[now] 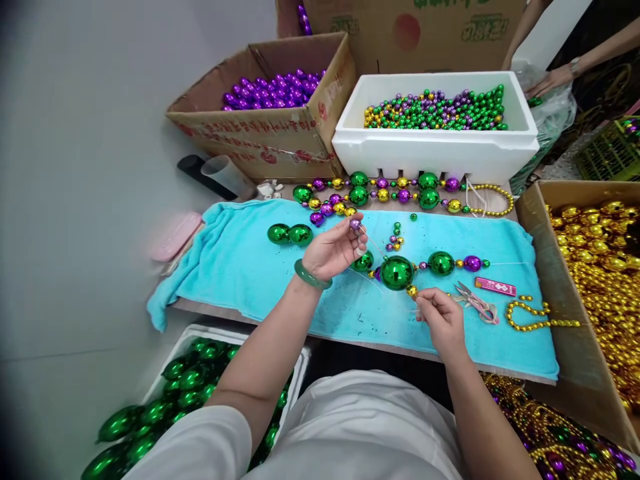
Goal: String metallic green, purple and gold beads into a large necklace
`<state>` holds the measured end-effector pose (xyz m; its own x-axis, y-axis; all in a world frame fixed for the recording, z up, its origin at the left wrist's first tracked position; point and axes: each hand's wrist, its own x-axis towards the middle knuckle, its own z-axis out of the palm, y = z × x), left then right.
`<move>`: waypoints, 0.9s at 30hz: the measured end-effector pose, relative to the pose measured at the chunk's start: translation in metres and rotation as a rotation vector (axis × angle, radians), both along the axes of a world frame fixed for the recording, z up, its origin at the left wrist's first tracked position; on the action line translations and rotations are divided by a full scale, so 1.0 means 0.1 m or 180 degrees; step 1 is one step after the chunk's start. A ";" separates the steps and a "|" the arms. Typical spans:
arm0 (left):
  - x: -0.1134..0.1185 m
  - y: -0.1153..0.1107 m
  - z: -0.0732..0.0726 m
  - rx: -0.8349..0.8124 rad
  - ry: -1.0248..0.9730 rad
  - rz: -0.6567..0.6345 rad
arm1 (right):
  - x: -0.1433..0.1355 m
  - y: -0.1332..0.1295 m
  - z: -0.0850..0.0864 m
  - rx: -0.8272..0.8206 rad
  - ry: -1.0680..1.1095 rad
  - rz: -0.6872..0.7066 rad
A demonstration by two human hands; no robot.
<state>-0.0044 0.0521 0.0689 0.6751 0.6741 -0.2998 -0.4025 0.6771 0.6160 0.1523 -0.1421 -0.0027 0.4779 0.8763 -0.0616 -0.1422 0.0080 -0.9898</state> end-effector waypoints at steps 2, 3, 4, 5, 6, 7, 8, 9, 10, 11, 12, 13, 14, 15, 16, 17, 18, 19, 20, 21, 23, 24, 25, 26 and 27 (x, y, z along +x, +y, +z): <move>-0.02 -0.01 0.00 -0.0033 -0.0031 0.0016 | -0.02 0.00 0.00 -0.0015 -0.0014 0.0000; -0.03 -0.01 -0.01 -0.0042 -0.0040 0.0022 | -0.03 0.01 0.00 -0.0025 -0.0019 -0.0001; -0.04 -0.01 -0.01 -0.0051 -0.0043 0.0029 | -0.04 0.01 0.00 -0.0037 -0.0020 0.0005; -0.05 -0.01 -0.02 -0.0062 -0.0039 0.0036 | -0.05 0.00 -0.01 -0.0049 -0.0022 0.0010; -0.06 -0.01 -0.02 -0.0075 -0.0028 0.0042 | -0.06 0.00 -0.01 -0.0060 -0.0025 0.0023; -0.07 -0.01 -0.03 -0.0086 -0.0015 0.0049 | -0.07 0.00 -0.01 -0.0063 -0.0024 0.0035; -0.07 0.00 -0.03 -0.0093 -0.0004 0.0058 | -0.07 0.00 -0.02 -0.0061 -0.0022 0.0050; -0.08 -0.01 -0.04 -0.0094 0.0006 0.0074 | -0.08 0.00 -0.02 -0.0051 -0.0018 0.0059; -0.09 -0.01 -0.04 -0.0089 0.0015 0.0096 | -0.08 -0.01 -0.02 -0.0043 -0.0013 0.0066; -0.09 -0.01 -0.04 -0.0081 0.0021 0.0126 | -0.08 -0.01 -0.01 -0.0034 -0.0009 0.0071; -0.09 -0.01 -0.03 -0.0071 0.0027 0.0154 | -0.09 -0.01 -0.01 -0.0031 -0.0005 0.0078; -0.10 -0.02 -0.03 -0.0062 0.0031 0.0182 | -0.09 -0.01 0.00 -0.0029 -0.0005 0.0079; -0.10 -0.02 -0.03 -0.0055 0.0035 0.0203 | -0.09 -0.01 0.00 -0.0033 -0.0006 0.0083; -0.10 -0.03 -0.03 -0.0050 0.0036 0.0218 | -0.09 -0.01 0.01 -0.0040 -0.0007 0.0083; -0.11 -0.03 -0.03 -0.0045 0.0034 0.0229 | -0.10 -0.01 0.02 -0.0050 -0.0002 0.0082; -0.11 -0.03 -0.03 -0.0035 0.0030 0.0244 | -0.10 -0.01 0.02 -0.0057 0.0005 0.0080; -0.11 -0.04 -0.03 -0.0022 0.0025 0.0261 | -0.10 -0.01 0.02 -0.0064 0.0011 0.0080; -0.11 -0.04 -0.03 -0.0004 0.0016 0.0278 | -0.11 -0.01 0.02 -0.0065 0.0013 0.0076; -0.12 -0.04 -0.04 0.0016 0.0004 0.0293 | -0.11 -0.01 0.02 -0.0066 0.0009 0.0072; -0.12 -0.04 -0.04 0.0036 -0.0011 0.0305 | -0.11 -0.01 0.02 -0.0063 -0.0002 0.0066; -0.12 -0.05 -0.04 0.0077 -0.0033 0.0314 | -0.11 -0.01 0.01 -0.0064 -0.0033 0.0059; -0.12 -0.05 -0.04 0.0106 -0.0031 0.0324 | -0.11 -0.01 0.01 -0.0072 -0.0046 0.0060; -0.13 -0.05 -0.05 0.0150 -0.0012 0.0346 | -0.10 -0.01 0.01 -0.0087 -0.0060 0.0067; -0.12 -0.05 -0.05 0.0210 0.0024 0.0377 | -0.10 -0.01 0.01 -0.0108 -0.0077 0.0084; -0.12 -0.05 -0.05 0.0285 0.0070 0.0419 | -0.10 -0.01 0.01 -0.0134 -0.0095 0.0101</move>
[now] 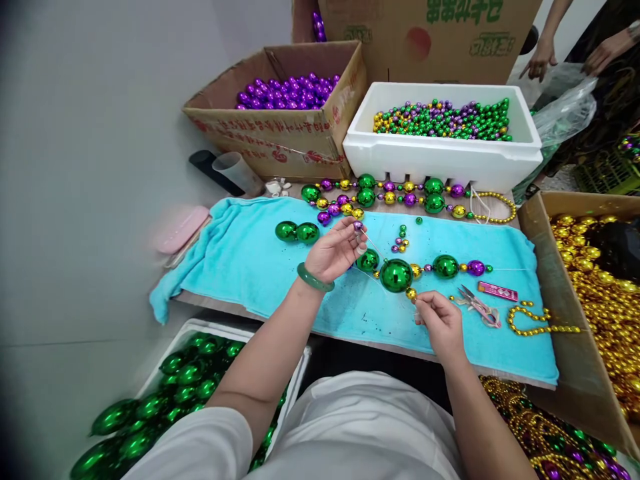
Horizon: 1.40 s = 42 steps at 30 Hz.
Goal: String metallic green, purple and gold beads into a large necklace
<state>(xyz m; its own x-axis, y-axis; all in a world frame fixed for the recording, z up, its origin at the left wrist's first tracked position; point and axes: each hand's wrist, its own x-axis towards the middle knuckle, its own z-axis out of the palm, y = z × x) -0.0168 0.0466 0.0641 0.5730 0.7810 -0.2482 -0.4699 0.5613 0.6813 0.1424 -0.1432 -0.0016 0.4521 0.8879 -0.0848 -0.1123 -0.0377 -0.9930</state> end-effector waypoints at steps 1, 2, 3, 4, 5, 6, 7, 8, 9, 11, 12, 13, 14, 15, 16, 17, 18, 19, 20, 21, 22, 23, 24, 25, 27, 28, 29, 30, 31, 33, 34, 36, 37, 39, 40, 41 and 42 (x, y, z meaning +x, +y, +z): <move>0.00 0.00 0.00 0.0084 0.0053 0.0055 | 0.00 0.00 0.00 -0.0027 -0.0018 0.0014; 0.00 -0.01 0.00 0.0168 0.0102 0.0116 | 0.00 0.00 0.01 -0.0050 -0.0034 0.0023; 0.01 -0.01 0.00 0.0246 0.0139 0.0174 | 0.00 0.00 0.02 -0.0066 -0.0045 0.0022; 0.01 -0.01 0.00 0.0306 0.0165 0.0226 | 0.00 0.01 0.02 -0.0071 -0.0050 0.0013; 0.01 -0.01 0.00 0.0342 0.0183 0.0273 | 0.00 0.01 0.03 -0.0071 -0.0043 0.0000; 0.01 -0.01 0.00 0.0356 0.0193 0.0309 | 0.00 0.02 0.03 -0.0067 -0.0030 -0.0015; 0.01 -0.01 -0.01 0.0348 0.0199 0.0328 | 0.00 0.02 0.03 -0.0062 -0.0019 -0.0019; 0.01 0.00 -0.01 0.0323 0.0199 0.0334 | 0.00 0.03 0.04 -0.0055 -0.0012 -0.0017; 0.01 0.00 -0.02 0.0290 0.0193 0.0330 | 0.00 0.03 0.04 -0.0050 -0.0013 -0.0011; 0.01 0.01 -0.03 0.0222 0.0156 0.0293 | 0.00 0.04 0.05 -0.0057 -0.0039 0.0003; 0.01 0.01 -0.04 0.0194 0.0126 0.0263 | 0.00 0.04 0.05 -0.0066 -0.0058 0.0007; 0.00 0.01 -0.05 0.0172 0.0093 0.0229 | 0.00 0.05 0.05 -0.0082 -0.0074 0.0008; 0.00 0.01 -0.06 0.0155 0.0060 0.0195 | 0.00 0.05 0.05 -0.0096 -0.0086 0.0006; 0.00 0.01 -0.07 0.0146 0.0033 0.0164 | 0.00 0.05 0.05 -0.0106 -0.0093 0.0009; -0.01 0.01 -0.07 0.0145 0.0018 0.0142 | 0.00 0.05 0.05 -0.0106 -0.0093 0.0013; -0.01 0.01 -0.08 0.0150 0.0016 0.0131 | 0.00 0.05 0.05 -0.0102 -0.0089 0.0019; -0.01 0.01 -0.08 0.0169 0.0028 0.0131 | 0.00 0.05 0.05 -0.0100 -0.0085 0.0027; -0.01 0.01 -0.08 0.0208 0.0054 0.0144 | 0.00 0.05 0.05 -0.0107 -0.0084 0.0035; -0.01 0.00 -0.08 0.0272 0.0094 0.0163 | 0.00 0.06 0.05 -0.0121 -0.0089 0.0041; 0.00 -0.01 -0.08 0.0354 0.0145 0.0178 | 0.00 0.06 0.05 -0.0146 -0.0097 0.0051; 0.00 -0.03 -0.08 0.0444 0.0207 0.0172 | -0.01 0.06 0.05 -0.0177 -0.0105 0.0060; 0.01 -0.05 -0.07 0.0537 0.0280 0.0140 | -0.01 0.07 0.05 -0.0206 -0.0104 0.0071; 0.03 -0.07 -0.07 0.0637 0.0369 0.0082 | -0.02 0.08 0.05 -0.0226 -0.0084 0.0091; 0.04 -0.10 -0.08 0.0746 0.0468 0.0008 | -0.03 0.09 0.05 -0.0225 -0.0037 0.0121; 0.07 -0.17 -0.08 0.0992 0.0692 -0.0158 | -0.04 0.12 0.04 -0.0174 0.0123 0.0186; 0.09 -0.20 -0.09 0.1109 0.0814 -0.0235 | -0.05 0.12 0.03 -0.0137 0.0221 0.0212; 0.10 -0.23 -0.09 0.1210 0.0935 -0.0295 | -0.06 0.13 0.02 -0.0108 0.0319 0.0242; 0.12 -0.25 -0.09 0.1292 0.1049 -0.0338 | -0.07 0.13 0.00 -0.0094 0.0409 0.0273; 0.13 -0.27 -0.09 0.1368 0.1153 -0.0362 | -0.07 0.13 -0.02 -0.0110 0.0482 0.0309; 0.14 -0.30 -0.09 0.1568 0.1324 -0.0364 | -0.06 0.11 -0.06 -0.0260 0.0547 0.0434; 0.15 -0.31 -0.08 0.1685 0.1399 -0.0358 | -0.06 0.09 -0.08 -0.0386 0.0501 0.0517; 0.15 -0.32 -0.06 0.1879 0.1557 -0.0376 | -0.02 0.05 -0.10 -0.0682 0.0180 0.0666; 0.15 -0.32 -0.04 0.1935 0.1623 -0.0404 | 0.00 0.04 -0.11 -0.0813 -0.0087 0.0717; 0.16 -0.33 0.00 0.1972 0.1668 -0.0479 | 0.06 0.02 -0.08 -0.0913 -0.0678 0.0649; 0.16 -0.34 0.02 0.1974 0.1642 -0.0515 | 0.08 0.02 -0.04 -0.0868 -0.0905 0.0507; 0.17 -0.35 0.05 0.1976 0.1595 -0.0539 | 0.10 0.03 0.00 -0.0768 -0.1033 0.0324; 0.18 -0.36 0.07 0.1988 0.1544 -0.0543 | 0.12 0.06 0.05 -0.0630 -0.1055 0.0146</move>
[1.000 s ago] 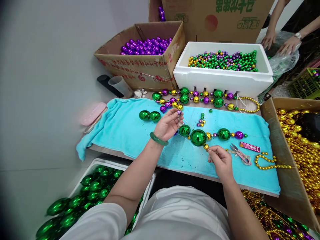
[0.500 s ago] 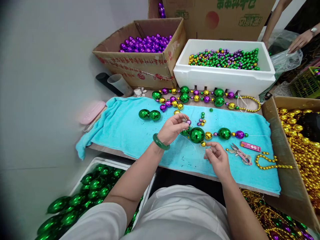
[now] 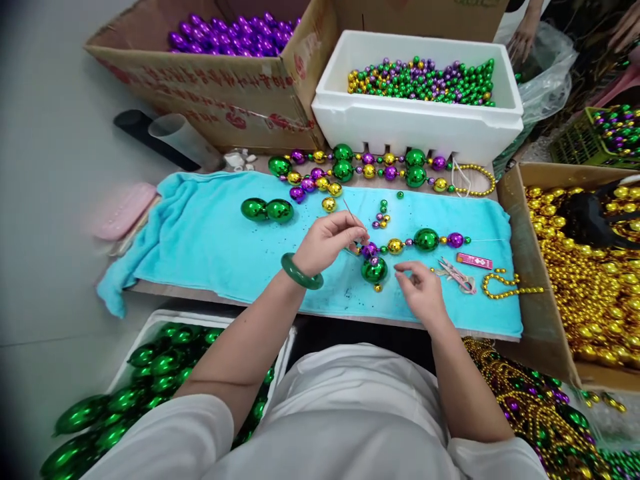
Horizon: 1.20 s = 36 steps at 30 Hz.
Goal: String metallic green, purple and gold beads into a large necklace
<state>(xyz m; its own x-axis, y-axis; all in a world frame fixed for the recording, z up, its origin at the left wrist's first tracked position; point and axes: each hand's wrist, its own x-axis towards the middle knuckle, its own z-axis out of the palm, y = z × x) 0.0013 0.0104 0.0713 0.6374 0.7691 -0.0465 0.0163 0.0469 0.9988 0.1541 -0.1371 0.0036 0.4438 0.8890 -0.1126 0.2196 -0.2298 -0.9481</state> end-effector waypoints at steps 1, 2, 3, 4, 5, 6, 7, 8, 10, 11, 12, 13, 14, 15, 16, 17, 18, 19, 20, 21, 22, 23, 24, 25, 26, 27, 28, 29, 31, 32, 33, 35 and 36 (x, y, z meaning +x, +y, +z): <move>0.02 -0.02 0.03 0.0035 -0.0036 -0.0014 | 0.00 0.04 0.06 0.0169 0.0065 -0.0104; 0.03 -0.03 0.06 0.0106 -0.0061 -0.0022 | 0.00 0.09 0.12 0.0312 0.0205 -0.0122; 0.05 -0.05 0.08 0.0208 -0.0075 -0.0031 | -0.02 0.15 0.17 0.0412 0.0381 -0.0050; 0.07 -0.06 0.11 0.0325 -0.0080 -0.0039 | -0.04 0.22 0.22 0.0466 0.0555 0.0085; 0.09 -0.07 0.14 0.0435 -0.0080 -0.0044 | -0.06 0.28 0.26 0.0484 0.0705 0.0228; 0.10 -0.08 0.17 0.0526 -0.0093 -0.0026 | -0.08 0.34 0.29 0.0478 0.0827 0.0341; 0.11 -0.08 0.19 0.0585 -0.0129 0.0023 | -0.10 0.38 0.30 0.0461 0.0928 0.0422; 0.12 -0.07 0.21 0.0610 -0.0188 0.0098 | -0.12 0.42 0.30 0.0436 0.1003 0.0475; 0.12 -0.05 0.23 0.0586 -0.0345 0.0261 | -0.14 0.45 0.27 0.0373 0.1103 0.0585; 0.11 -0.04 0.22 0.0550 -0.0421 0.0330 | -0.14 0.45 0.25 0.0336 0.1127 0.0654; 0.10 -0.03 0.20 0.0508 -0.0479 0.0385 | -0.14 0.44 0.23 0.0304 0.1134 0.0700; 0.09 -0.03 0.16 0.0471 -0.0511 0.0415 | -0.13 0.43 0.22 0.0294 0.1130 0.0695; 0.08 -0.04 0.12 0.0457 -0.0515 0.0425 | -0.12 0.42 0.20 0.0308 0.1139 0.0643; 0.07 -0.06 0.06 0.0478 -0.0479 0.0409 | -0.11 0.42 0.19 0.0346 0.1170 0.0553; 0.07 -0.09 -0.01 0.0544 -0.0373 0.0337 | -0.10 0.41 0.19 0.0395 0.1227 0.0441; 0.06 -0.13 -0.09 0.0654 -0.0195 0.0200 | -0.08 0.41 0.18 0.0442 0.1314 0.0338; 0.06 -0.17 -0.18 0.0794 0.0034 0.0004 | -0.06 0.41 0.19 0.0474 0.1426 0.0262; 0.06 -0.22 -0.26 0.0944 0.0283 -0.0212 | -0.05 0.42 0.19 0.0492 0.1545 0.0215; 0.07 -0.26 -0.34 0.1081 0.0524 -0.0411 | -0.04 0.42 0.19 0.0499 0.1661 0.0187; 0.07 -0.31 -0.40 0.1197 0.0736 -0.0570 | -0.03 0.42 0.20 0.0503 0.1759 0.0170; 0.08 -0.34 -0.46 0.1306 0.0909 -0.0667 | -0.03 0.43 0.20 0.0502 0.1850 0.0158; 0.09 -0.37 -0.49 0.1424 0.1055 -0.0705 | -0.03 0.43 0.21 0.0497 0.1931 0.0133; 0.10 -0.38 -0.52 0.1558 0.1194 -0.0720 | -0.03 0.42 0.23 0.0492 0.2003 0.0095; 0.10 -0.40 -0.52 0.1713 0.1326 -0.0740 | -0.03 0.42 0.25 0.0498 0.2072 0.0048; 0.10 -0.40 -0.51 0.1881 0.1445 -0.0768 | -0.02 0.41 0.28 0.0537 0.2132 -0.0012; 0.10 -0.40 -0.50 0.2051 0.1551 -0.0809 | -0.01 0.40 0.33 0.0625 0.2179 -0.0069; 0.09 -0.40 -0.48 0.2212 0.1654 -0.0852 | 0.02 0.38 0.39 0.0765 0.2215 -0.0116; 0.08 -0.40 -0.45 0.2361 0.1768 -0.0897 | 0.06 0.35 0.46 0.0953 0.2235 -0.0160; 0.04 -0.38 -0.42 0.2654 0.2052 -0.0979 | 0.18 0.26 0.64 0.1391 0.2214 -0.0291; 0.01 -0.38 -0.41 0.2797 0.2201 -0.1024 | 0.26 0.21 0.74 0.1603 0.2175 -0.0386; -0.02 -0.37 -0.41 0.2935 0.2339 -0.1076 | 0.35 0.15 0.84 0.1777 0.2110 -0.0501; -0.07 -0.37 -0.45 0.3190 0.2552 -0.1154 | 0.52 0.01 1.02 0.2067 0.1895 -0.0727; -0.10 -0.36 -0.47 0.3308 0.2615 -0.1168 | 0.60 -0.05 1.08 0.2153 0.1741 -0.0832</move>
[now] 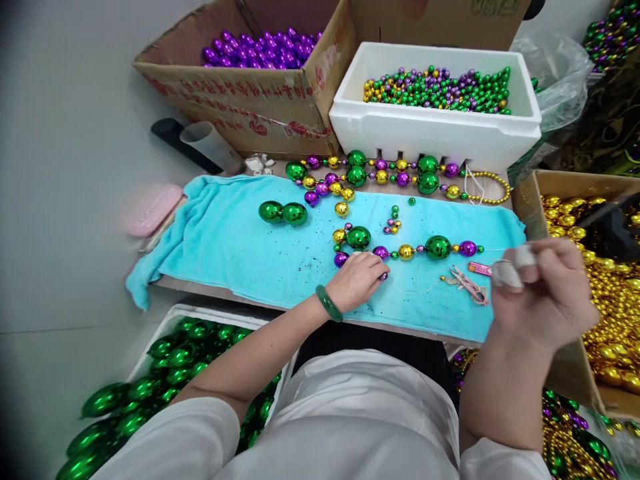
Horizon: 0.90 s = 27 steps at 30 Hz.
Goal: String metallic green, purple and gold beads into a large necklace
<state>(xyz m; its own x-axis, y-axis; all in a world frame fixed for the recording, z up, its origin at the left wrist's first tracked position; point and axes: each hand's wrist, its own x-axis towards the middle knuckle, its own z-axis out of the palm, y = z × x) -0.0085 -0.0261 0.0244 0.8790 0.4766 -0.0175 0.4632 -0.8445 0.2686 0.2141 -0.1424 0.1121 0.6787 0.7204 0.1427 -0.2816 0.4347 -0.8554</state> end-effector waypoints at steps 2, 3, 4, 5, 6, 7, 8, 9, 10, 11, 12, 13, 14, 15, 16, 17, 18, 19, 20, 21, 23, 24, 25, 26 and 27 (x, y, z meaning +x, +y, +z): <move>-0.06 0.00 -0.04 0.0196 0.0057 -0.0055 | 0.12 -0.11 0.08 -0.0010 -0.0248 -0.0336; -0.09 0.01 -0.05 0.0269 0.0077 -0.0079 | 0.16 -0.15 0.09 -0.0045 -0.0351 -0.0492; -0.13 0.03 -0.05 0.0311 0.0092 -0.0121 | 0.18 -0.17 0.08 -0.0087 -0.0415 -0.0609; -0.17 0.06 -0.03 0.0305 0.0093 -0.0195 | 0.19 -0.18 0.06 -0.0149 -0.0445 -0.0666; -0.21 0.13 -0.01 0.0238 0.0061 -0.0293 | 0.18 -0.18 0.02 -0.0202 -0.0455 -0.0674; -0.25 0.22 0.03 0.0126 -0.0028 -0.0367 | 0.16 -0.17 -0.04 -0.0258 -0.0450 -0.0633; -0.29 0.34 0.06 0.0008 -0.0188 -0.0352 | 0.13 -0.15 -0.11 -0.0314 -0.0428 -0.0549; -0.33 0.48 0.10 -0.0102 -0.0395 -0.0253 | 0.08 -0.13 -0.18 -0.0372 -0.0396 -0.0438; -0.36 0.65 0.12 -0.0146 -0.0642 0.0030 | 0.03 -0.11 -0.26 -0.0434 -0.0359 -0.0315; -0.39 0.83 0.12 -0.0075 -0.0866 0.0464 | -0.04 -0.08 -0.34 -0.0503 -0.0320 -0.0178; -0.39 1.00 0.11 0.0006 -0.0989 0.0858 | -0.11 -0.06 -0.42 -0.0588 -0.0288 -0.0031; -0.39 1.16 0.07 0.0032 -0.0985 0.1146 | -0.18 -0.04 -0.49 -0.0693 -0.0273 0.0113; -0.38 1.30 0.02 0.0010 -0.0887 0.1329 | -0.25 -0.02 -0.56 -0.0820 -0.0283 0.0252; -0.35 1.41 -0.03 -0.0050 -0.0757 0.1439 | -0.31 -0.01 -0.63 -0.0946 -0.0329 0.0379; -0.32 1.50 -0.09 -0.0126 -0.0630 0.1501 | -0.37 0.01 -0.68 -0.1065 -0.0409 0.0498; -0.29 1.55 -0.14 -0.0203 -0.0530 0.1527 | -0.42 0.02 -0.73 -0.1169 -0.0512 0.0603; -0.26 1.59 -0.19 -0.0274 -0.0484 0.1544 | -0.47 0.03 -0.77 -0.1249 -0.0626 0.0702; -0.23 1.61 -0.22 -0.0348 -0.0495 0.1559 | -0.51 0.04 -0.80 -0.1303 -0.0739 0.0789; -0.21 1.62 -0.24 -0.0431 -0.0575 0.1592 | -0.54 0.06 -0.82 -0.1346 -0.0842 0.0861; -0.19 1.61 -0.24 -0.0549 -0.0743 0.1657 | -0.57 0.07 -0.84 -0.1390 -0.0934 0.0912; -0.18 1.56 -0.19 -0.1074 -0.1347 0.1875 | -0.63 0.09 -0.88 -0.1505 -0.1104 0.0928; -0.18 1.52 -0.15 -0.1556 -0.1748 0.1976 | -0.65 0.10 -0.89 -0.1573 -0.1194 0.0899; -0.19 1.47 -0.10 -0.2176 -0.2166 0.2031 | -0.67 0.11 -0.90 -0.1637 -0.1282 0.0862; -0.20 1.41 -0.04 -0.2870 -0.2560 0.2024 | -0.70 0.12 -0.92 -0.1686 -0.1363 0.0826; -0.21 1.35 0.01 -0.3550 -0.2888 0.1962 | -0.72 0.13 -0.92 -0.1715 -0.1431 0.0798</move>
